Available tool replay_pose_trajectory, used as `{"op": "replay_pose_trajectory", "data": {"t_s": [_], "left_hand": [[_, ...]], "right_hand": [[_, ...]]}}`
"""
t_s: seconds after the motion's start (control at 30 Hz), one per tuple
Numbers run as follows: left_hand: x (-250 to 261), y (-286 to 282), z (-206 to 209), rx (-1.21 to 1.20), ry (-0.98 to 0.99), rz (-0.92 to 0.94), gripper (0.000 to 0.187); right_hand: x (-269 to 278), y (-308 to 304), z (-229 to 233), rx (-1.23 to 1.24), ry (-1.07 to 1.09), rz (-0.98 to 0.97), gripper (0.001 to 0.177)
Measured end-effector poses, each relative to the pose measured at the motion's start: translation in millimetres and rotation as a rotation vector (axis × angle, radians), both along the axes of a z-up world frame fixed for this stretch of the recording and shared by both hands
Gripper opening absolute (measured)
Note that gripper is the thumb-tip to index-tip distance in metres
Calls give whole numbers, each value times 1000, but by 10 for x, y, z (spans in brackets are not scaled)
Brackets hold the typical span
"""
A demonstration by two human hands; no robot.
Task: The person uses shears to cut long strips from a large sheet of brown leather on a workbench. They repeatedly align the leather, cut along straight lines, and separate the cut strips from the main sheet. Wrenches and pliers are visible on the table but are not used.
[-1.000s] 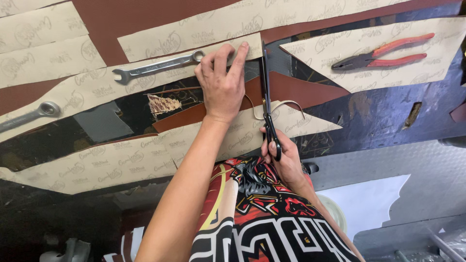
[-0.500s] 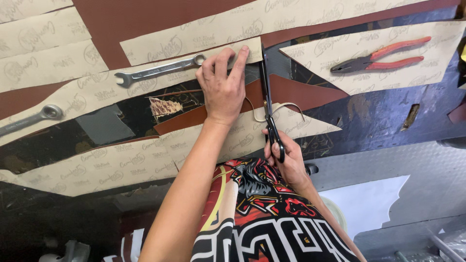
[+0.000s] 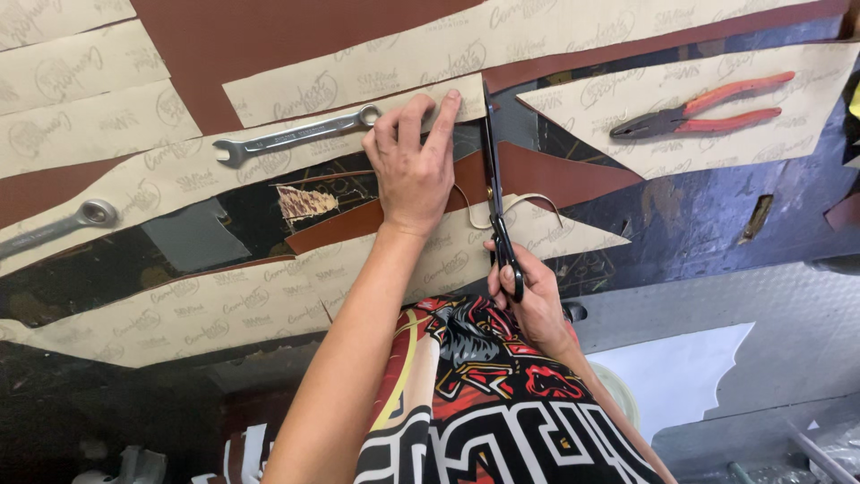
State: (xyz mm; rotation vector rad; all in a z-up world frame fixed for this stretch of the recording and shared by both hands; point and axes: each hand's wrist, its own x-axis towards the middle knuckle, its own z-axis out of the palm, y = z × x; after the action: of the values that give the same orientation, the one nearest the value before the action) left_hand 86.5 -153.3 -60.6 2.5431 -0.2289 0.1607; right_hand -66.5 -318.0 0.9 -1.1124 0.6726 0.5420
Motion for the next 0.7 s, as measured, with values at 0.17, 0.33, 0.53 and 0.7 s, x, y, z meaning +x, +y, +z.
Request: {"op": "replay_pose_trajectory", "data": {"t_s": [0.17,0.33,0.53,0.7], "left_hand": [[-11,2,-19,-14,13,-2,52],[17,1,-21,-6,-1,5,52],[23,-1,-13,-16,-6,7,51],[4,-25,76,-19,13,17,49]], "right_hand": [[31,0,-33,-38,-10,13,48],[37,-47,-84,-86,4,40,50],[92,-142,-10,-16,-24,57,52],[487,-853,185,-83,105,275,58]]}}
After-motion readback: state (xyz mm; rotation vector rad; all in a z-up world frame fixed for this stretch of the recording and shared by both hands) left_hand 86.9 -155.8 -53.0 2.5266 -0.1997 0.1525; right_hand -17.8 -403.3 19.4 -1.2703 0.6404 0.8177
